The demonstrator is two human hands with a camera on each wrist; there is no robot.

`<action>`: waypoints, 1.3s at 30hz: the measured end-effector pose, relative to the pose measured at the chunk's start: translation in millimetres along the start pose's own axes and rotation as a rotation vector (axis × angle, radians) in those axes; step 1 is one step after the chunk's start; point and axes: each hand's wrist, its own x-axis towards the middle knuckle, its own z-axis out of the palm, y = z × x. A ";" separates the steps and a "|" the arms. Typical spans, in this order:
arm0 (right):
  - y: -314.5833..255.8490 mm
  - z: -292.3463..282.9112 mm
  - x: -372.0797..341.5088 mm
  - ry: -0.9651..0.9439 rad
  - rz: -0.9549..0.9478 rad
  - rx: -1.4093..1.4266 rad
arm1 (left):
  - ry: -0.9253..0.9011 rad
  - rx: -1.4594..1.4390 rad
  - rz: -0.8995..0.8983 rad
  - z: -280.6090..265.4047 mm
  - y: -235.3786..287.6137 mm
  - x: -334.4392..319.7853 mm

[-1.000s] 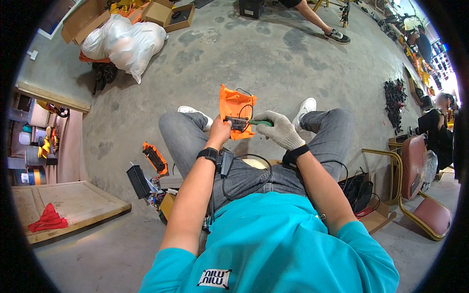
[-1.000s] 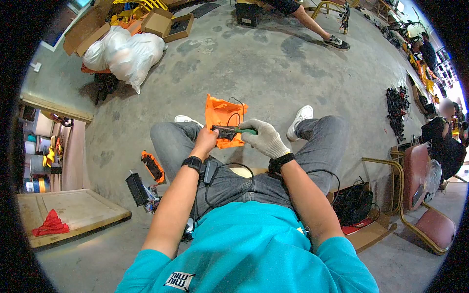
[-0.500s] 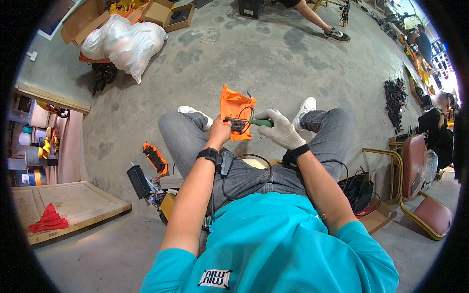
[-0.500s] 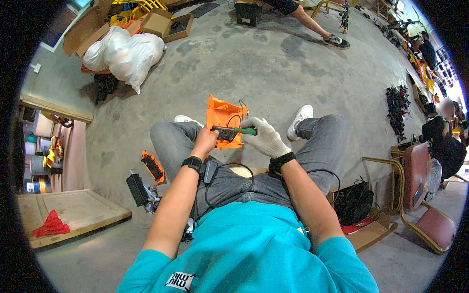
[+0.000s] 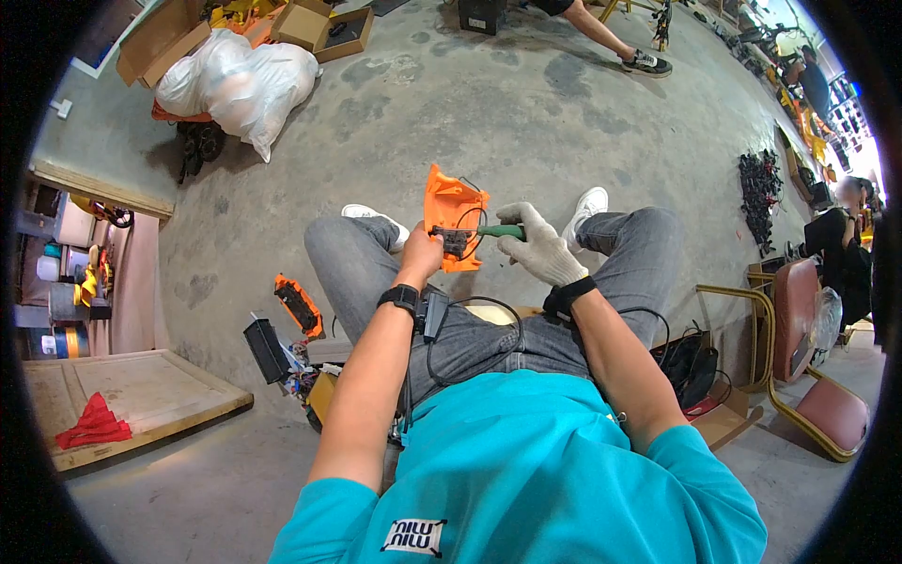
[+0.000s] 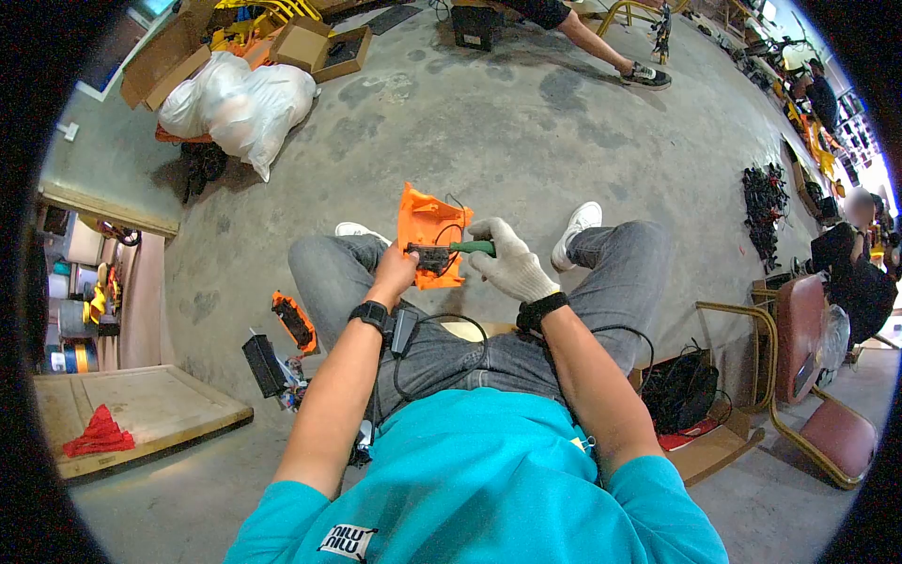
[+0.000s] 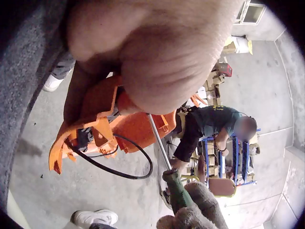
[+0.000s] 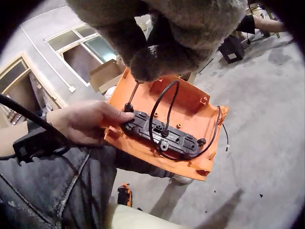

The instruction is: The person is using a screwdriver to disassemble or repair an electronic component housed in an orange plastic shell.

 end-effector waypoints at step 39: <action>-6.3 3.1 0.4 0.051 0.339 0.129 | 0.054 0.086 0.063 -3.6 6.5 -6.7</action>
